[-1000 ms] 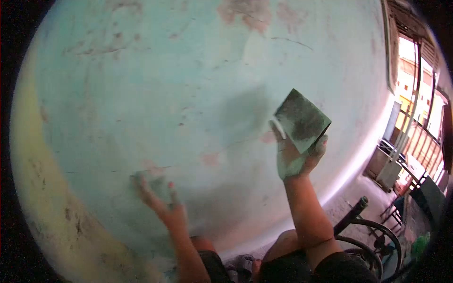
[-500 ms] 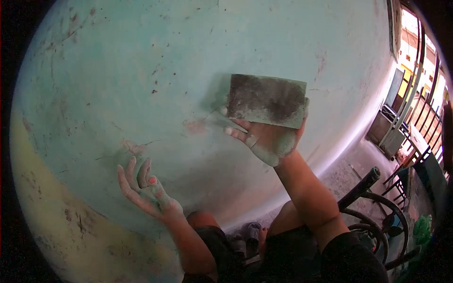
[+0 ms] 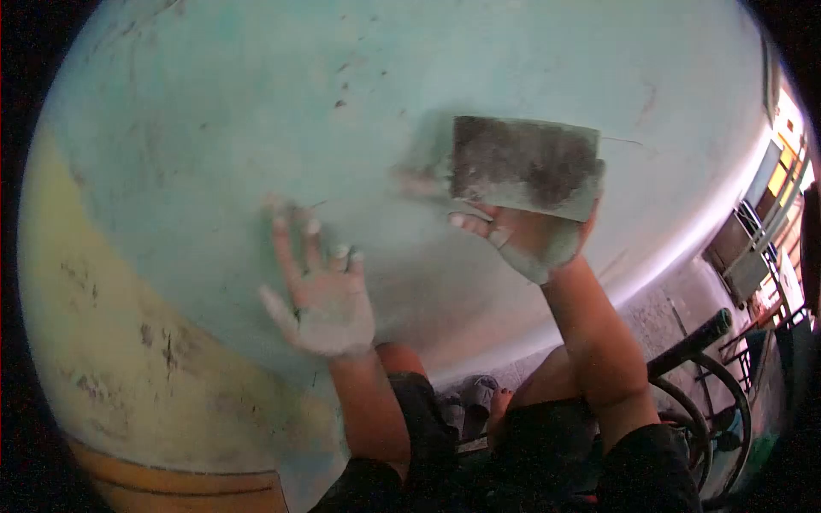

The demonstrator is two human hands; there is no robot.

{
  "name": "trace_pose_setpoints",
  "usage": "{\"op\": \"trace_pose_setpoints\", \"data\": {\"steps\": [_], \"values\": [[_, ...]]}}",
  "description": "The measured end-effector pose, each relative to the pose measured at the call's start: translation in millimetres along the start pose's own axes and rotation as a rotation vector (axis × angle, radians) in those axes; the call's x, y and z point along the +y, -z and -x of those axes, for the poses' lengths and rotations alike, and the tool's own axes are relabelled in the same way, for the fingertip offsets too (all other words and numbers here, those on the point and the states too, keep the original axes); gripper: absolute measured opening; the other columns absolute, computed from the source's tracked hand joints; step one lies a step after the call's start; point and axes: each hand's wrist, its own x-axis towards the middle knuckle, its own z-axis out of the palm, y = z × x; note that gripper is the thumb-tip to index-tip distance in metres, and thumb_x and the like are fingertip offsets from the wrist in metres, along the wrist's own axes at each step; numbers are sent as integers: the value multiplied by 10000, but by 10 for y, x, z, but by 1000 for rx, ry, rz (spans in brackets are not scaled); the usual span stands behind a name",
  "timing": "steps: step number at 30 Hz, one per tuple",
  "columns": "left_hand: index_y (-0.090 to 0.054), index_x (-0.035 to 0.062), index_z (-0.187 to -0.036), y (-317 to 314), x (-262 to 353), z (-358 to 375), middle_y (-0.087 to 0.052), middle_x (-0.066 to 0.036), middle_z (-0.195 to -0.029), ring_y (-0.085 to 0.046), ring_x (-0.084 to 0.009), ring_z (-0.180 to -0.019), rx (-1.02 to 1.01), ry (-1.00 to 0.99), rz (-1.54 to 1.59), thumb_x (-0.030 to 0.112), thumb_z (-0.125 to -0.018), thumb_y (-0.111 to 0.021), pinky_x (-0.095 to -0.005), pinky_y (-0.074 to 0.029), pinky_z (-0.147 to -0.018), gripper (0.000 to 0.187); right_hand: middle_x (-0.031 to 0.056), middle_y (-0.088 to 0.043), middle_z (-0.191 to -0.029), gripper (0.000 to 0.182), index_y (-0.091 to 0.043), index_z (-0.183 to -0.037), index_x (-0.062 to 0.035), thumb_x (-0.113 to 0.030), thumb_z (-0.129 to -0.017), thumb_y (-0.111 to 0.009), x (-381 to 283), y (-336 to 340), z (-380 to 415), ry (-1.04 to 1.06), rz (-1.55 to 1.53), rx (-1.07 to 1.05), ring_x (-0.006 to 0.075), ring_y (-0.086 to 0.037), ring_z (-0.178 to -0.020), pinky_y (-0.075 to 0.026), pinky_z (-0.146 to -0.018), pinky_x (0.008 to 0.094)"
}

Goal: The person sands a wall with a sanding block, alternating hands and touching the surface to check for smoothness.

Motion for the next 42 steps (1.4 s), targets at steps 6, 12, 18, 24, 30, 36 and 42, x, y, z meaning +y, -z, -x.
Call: {"op": "trace_pose_setpoints", "data": {"steps": [6, 12, 18, 24, 30, 36, 42], "values": [[-233, 94, -1532, -48, -54, -5, -391, -125, -1479, -526, -251, -1117, 136, 38, -344, 603, -964, -366, -427, -430, -930, 774, 160, -324, -1535, 1030, -289, -1510, -144, -838, -766, -450, 78, 5, 22, -37, 257, 81, 394, -342, -1386, -333, -1060, 628], [-279, 55, -1489, 16, -278, 68, -420, -173, -1423, -543, -275, -1099, 38, -353, -1141, 706, -860, -500, -448, -443, -931, 932, 160, -393, -1459, 1116, -315, -1469, -22, -792, -714, -602, 107, -227, 11, -189, 621, 128, 301, -421, -1319, -335, -1092, 422], [-205, 40, -1502, 219, -200, 101, -398, -260, -1406, -467, -325, -1237, -359, -648, -1633, 648, -702, -760, -463, -411, -998, 1148, 168, -421, -1427, 991, -355, -1448, -11, -716, -790, -586, 216, -126, -35, -217, 619, -2, 276, -439, -1298, -342, -1076, 411], [-195, 10, -1482, 125, -438, 164, -415, -248, -1391, -417, -367, -1304, -467, -514, -1554, 516, -649, -870, -502, -413, -1007, 1186, 171, -451, -1394, 797, -386, -1422, 16, -470, -860, -675, 255, -113, -23, -236, 797, -68, 292, -430, -1308, -324, -1102, 410], [-385, 19, -1391, -30, -416, 142, -497, -211, -1344, -491, -355, -1197, -491, -567, -1721, 370, -695, -874, -474, -444, -978, 921, 192, -418, -1426, 972, -328, -1464, 5, -589, -789, -699, 244, -243, -13, -433, 836, -15, 293, -410, -1324, -334, -1088, 421], [-377, -10, -1384, 132, -318, 154, -497, -201, -1299, -529, -343, -1167, -456, -486, -1748, 570, -632, -855, -491, -441, -983, 1063, 193, -433, -1414, 945, -301, -1482, -10, -629, -844, -622, 414, -44, 69, -408, 781, -88, 302, -426, -1303, -361, -1065, 421], [-283, 32, -1451, -20, -382, 211, -525, -191, -1262, -577, -297, -1111, -2, -334, -1232, 693, -601, -792, -437, -502, -944, 1191, 173, -502, -1377, 699, -414, -1438, -21, -562, -995, -408, 279, -195, 72, -457, 713, 29, 258, -466, -1270, -343, -1082, 385]]}}
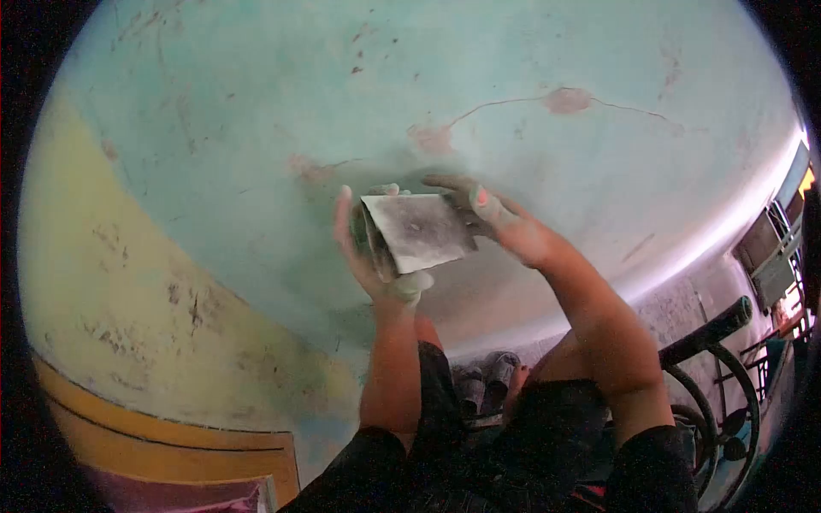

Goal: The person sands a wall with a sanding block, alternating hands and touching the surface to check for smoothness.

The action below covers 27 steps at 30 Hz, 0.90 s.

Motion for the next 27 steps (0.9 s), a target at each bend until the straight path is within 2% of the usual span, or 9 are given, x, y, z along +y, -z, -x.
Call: {"op": "trace_pose_setpoints", "data": {"steps": [1, 4, 7, 9, 16, 18, 22, 25, 27], "values": [[-263, 67, -1469, -22, 46, -32, -565, -195, -1217, -588, -278, -1101, 87, 162, 297, 618, -636, -826, -428, -501, -951, 1146, 173, -502, -1377, 699, -414, -1438, -21, -562, -995, -408, 52, 4, -32, 0, -8, -6, 258, -466, -1270, -343, -1082, 385], [-190, 112, -1507, 5, -3, -42, -575, -187, -1216, -598, -273, -1089, 60, 169, 452, 652, -686, -767, -413, -516, -942, 1140, 177, -534, -1339, 716, -460, -1408, -22, -596, -985, -395, 92, 23, -14, 104, 306, 39, 270, -504, -1226, -381, -1047, 386], [-184, 124, -1512, 33, 13, -86, -581, -180, -1204, -604, -275, -1070, 4, 192, 568, 693, -723, -704, -407, -531, -905, 1103, 184, -555, -1315, 775, -484, -1379, 4, -644, -970, -366, 11, -45, 36, -137, 433, -2, 274, -512, -1215, -391, -1036, 396], [-174, 137, -1518, 13, 68, -102, -584, -178, -1188, -606, -270, -1043, 46, 258, 531, 734, -721, -669, -413, -533, -889, 1112, 197, -564, -1306, 904, -505, -1351, 27, -741, -927, -288, 61, -42, 27, -371, 347, -15, 303, -527, -1204, -394, -1035, 416], [-342, 120, -1456, 72, 14, -111, -580, -200, -1164, -620, -316, -978, 117, 376, 740, 692, -853, -530, -466, -557, -819, 852, 249, -636, -1168, 1177, -544, -1291, 55, -901, -783, -82, 309, 82, -56, -417, -184, -274, 363, -602, -1104, -445, -977, 463], [-368, 92, -1427, 58, 30, -112, -577, -198, -1176, -623, -320, -994, 144, 380, 602, 750, -837, -489, -438, -561, -819, 892, 267, -655, -1107, 1205, -567, -1244, 67, -910, -765, -50, 339, 105, -52, -526, -445, -537, 385, -641, -1035, -473, -928, 483], [-394, 59, -1391, 163, -104, -137, -577, -189, -1175, -618, -307, -992, 16, 328, 465, 783, -814, -484, -425, -548, -842, 930, 282, -654, -1092, 1212, -585, -1204, 67, -914, -755, -35, 266, 31, -34, -572, -550, -457, 404, -658, -990, -500, -878, 492], [-417, 39, -1349, 156, -56, -170, -571, -179, -1163, -603, -288, -1008, -9, 398, 242, 822, -780, -484, -417, -530, -868, 970, 270, -653, -1097, 1123, -573, -1235, 55, -889, -800, -147, 237, -4, -67, -506, -448, -415, 385, -665, -964, -521, -843, 474], [-422, 31, -1329, 195, -46, -188, -563, -161, -1126, -588, -272, -1020, -46, 481, 125, 841, -748, -505, -417, -518, -879, 1000, 256, -631, -1159, 956, -546, -1281, 44, -794, -871, -337, 216, -62, -79, -378, 264, 158, 351, -635, -1053, -505, -903, 431]]}}
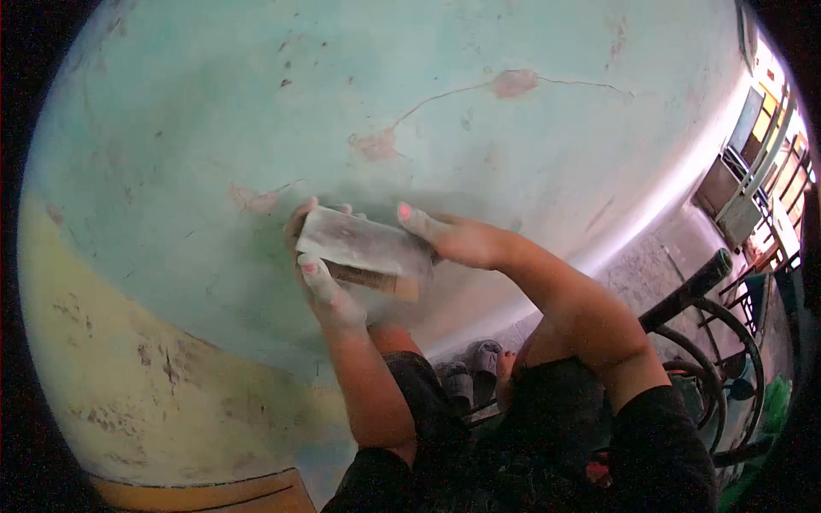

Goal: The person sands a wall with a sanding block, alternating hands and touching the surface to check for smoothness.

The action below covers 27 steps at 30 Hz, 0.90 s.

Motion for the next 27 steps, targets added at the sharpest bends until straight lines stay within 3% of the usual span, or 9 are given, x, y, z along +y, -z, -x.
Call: {"op": "trace_pose_setpoints", "data": {"steps": [4, 6, 7, 10, 15, 17, 21, 24, 27], "values": [[-444, 30, -1301, 87, -80, -66, -538, -123, -1078, -581, -250, -1024, -60, -78, 97, 823, -712, -588, -410, -510, -873, 998, 246, -586, -1244, 822, -441, -1392, 19, -621, -892, -568, -73, 47, 36, 149, -4, -12, 309, -576, -1150, -462, -974, 412], [-463, 25, -1281, 127, -20, -49, -529, -106, -1091, -574, -230, -1014, -41, -41, 55, 790, -692, -652, -380, -500, -866, 983, 240, -476, -1375, 895, -235, -1514, -22, -495, -884, -659, -79, -53, 72, 474, -36, -214, 295, -528, -1221, -452, -1000, 422], [-471, 28, -1274, 116, -21, -56, -533, -100, -1083, -570, -220, -1005, -28, -85, -19, 756, -696, -681, -366, -487, -869, 953, 238, -426, -1416, 964, -126, -1544, -63, -351, -856, -737, -138, -89, 130, 352, 178, -195, 283, -504, -1248, -437, -1022, 406], [-498, 26, -1250, 80, -7, -53, -543, -88, -1086, -553, -194, -992, -26, -154, -84, 666, -716, -739, -336, -450, -890, 868, 238, -467, -1376, 954, -141, -1536, -54, -252, -841, -763, -213, -260, 106, 273, 146, -137, 285, -509, -1245, -434, -1028, 394], [-517, 21, -1291, 95, 0, -90, -545, -73, -1106, -545, -184, -983, -122, -160, -293, 600, -752, -728, -322, -454, -879, 819, 215, -571, -1266, 830, -271, -1483, -6, -348, -861, -699, -111, -97, 65, 235, 112, -161, 297, -604, -1104, -487, -948, 380], [-547, 11, -1303, 94, 70, -82, -564, -64, -1086, -543, -164, -978, -118, -129, -164, 571, -772, -736, -310, -457, -880, 794, 194, -577, -1261, 791, -310, -1468, -14, -437, -889, -645, -135, -36, 115, 73, -518, -281, 268, -616, -1086, -496, -931, 359], [-604, 4, -1230, 89, 212, -72, -578, -64, -1066, -546, -153, -954, -38, -13, -261, 503, -791, -755, -294, -464, -850, 682, 247, -544, -1298, 722, -357, -1408, 51, -409, -905, -594, 199, 134, 18, 113, -723, -428, 371, -639, -1052, -550, -830, 462], [-639, 5, -1176, 117, 187, -83, -580, -54, -1029, -545, -151, -930, 14, -63, -300, 382, -809, -772, -288, -466, -827, 543, 253, -516, -1335, 836, -364, -1399, 73, -492, -853, -650, 236, 126, 41, -41, -604, -248, 372, -607, -1117, -523, -891, 481], [-625, 14, -1198, 189, 170, -63, -578, -56, -1059, -553, -158, -945, 44, -36, -233, 286, -808, -780, -287, -470, -822, 500, 260, -400, -1451, 1189, -226, -1484, 53, -608, -673, -793, 348, 179, 51, 212, -434, -443, 363, -440, -1324, -353, -1093, 476]]}}
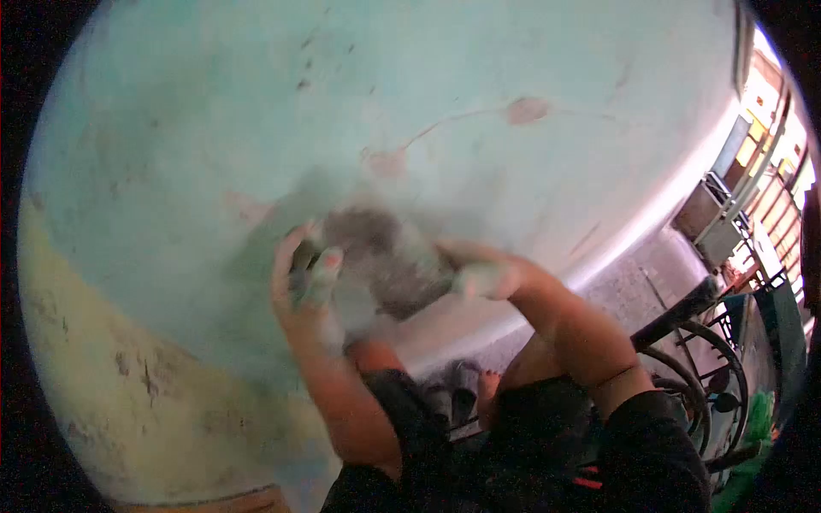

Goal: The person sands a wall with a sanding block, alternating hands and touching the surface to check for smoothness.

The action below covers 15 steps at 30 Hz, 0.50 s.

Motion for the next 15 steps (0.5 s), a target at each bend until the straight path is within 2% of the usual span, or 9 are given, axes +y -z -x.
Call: {"op": "trace_pose_setpoints", "data": {"steps": [2, 4, 6, 8, 9, 10, 11, 12, 15], "values": [[-589, 25, -1241, 54, -35, 13, -588, -61, -1112, -574, -177, -977, 54, 206, 201, 194, -817, -765, -308, -489, -833, 489, 267, -243, -1535, 1330, -117, -1513, 45, -576, -603, -863, -349, -239, -64, 317, 894, 5, 358, -301, -1414, -273, -1142, 455], [-566, 26, -1257, 40, -19, 22, -590, -75, -1140, -583, -180, -995, 21, 222, 390, 173, -821, -755, -306, -501, -822, 497, 265, -120, -1573, 1409, -47, -1521, 44, -543, -565, -900, -382, -356, -146, 456, 1064, 40, 342, -185, -1460, -222, -1160, 447], [-542, 27, -1273, -27, 57, 75, -593, -88, -1167, -592, -184, -1014, -6, 242, 551, 152, -825, -745, -305, -513, -812, 507, 277, -103, -1573, 1426, -23, -1523, 34, -550, -556, -894, -355, -479, -140, 458, 1089, 78, 370, -168, -1459, -209, -1169, 440], [-512, 24, -1283, -127, 176, 199, -603, -101, -1181, -611, -187, -1026, 7, 445, 519, 130, -835, -733, -292, -523, -801, 510, 290, -86, -1572, 1443, 1, -1525, 24, -557, -547, -888, -257, -554, -133, 470, 1086, 94, 399, -151, -1458, -196, -1177, 434], [-512, 24, -1283, -157, 184, 220, -603, -101, -1181, -611, -187, -1026, 7, 428, 528, 130, -835, -733, -292, -523, -801, 510, 288, -91, -1571, 1441, -2, -1525, 26, -546, -546, -892, -184, -538, -151, 568, 1114, 127, 401, -157, -1457, -193, -1179, 433], [-510, 23, -1278, -190, 179, 240, -609, -102, -1174, -616, -183, -1022, -76, 469, 616, 110, -842, -725, -278, -523, -802, 494, 287, -96, -1570, 1439, -5, -1524, 27, -535, -546, -897, -125, -517, -156, 668, 1137, 157, 403, -164, -1455, -191, -1180, 431], [-508, 23, -1274, -212, 155, 251, -616, -102, -1167, -620, -178, -1018, -160, 509, 704, 89, -849, -717, -265, -523, -803, 478, 287, -96, -1570, 1439, -5, -1524, 27, -535, -546, -897, -80, -493, -135, 676, 1150, 144, 403, -164, -1455, -191, -1180, 431], [-506, 29, -1273, -242, 75, 249, -628, -104, -1149, -628, -172, -1001, -251, 458, 850, 57, -863, -695, -265, -534, -804, 453, 293, -101, -1565, 1431, -14, -1529, 12, -539, -546, -895, -50, -462, -97, 704, 1150, 155, 416, -169, -1451, -202, -1173, 442], [-506, 25, -1268, -325, -129, 423, -629, -121, -1153, -630, -173, -1002, -242, 412, 933, 43, -871, -680, -278, -543, -814, 435, 305, -117, -1556, 1404, -36, -1541, -30, -543, -554, -892, -68, -455, -29, 795, 1173, 119, 443, -191, -1438, -232, -1154, 464]]}}
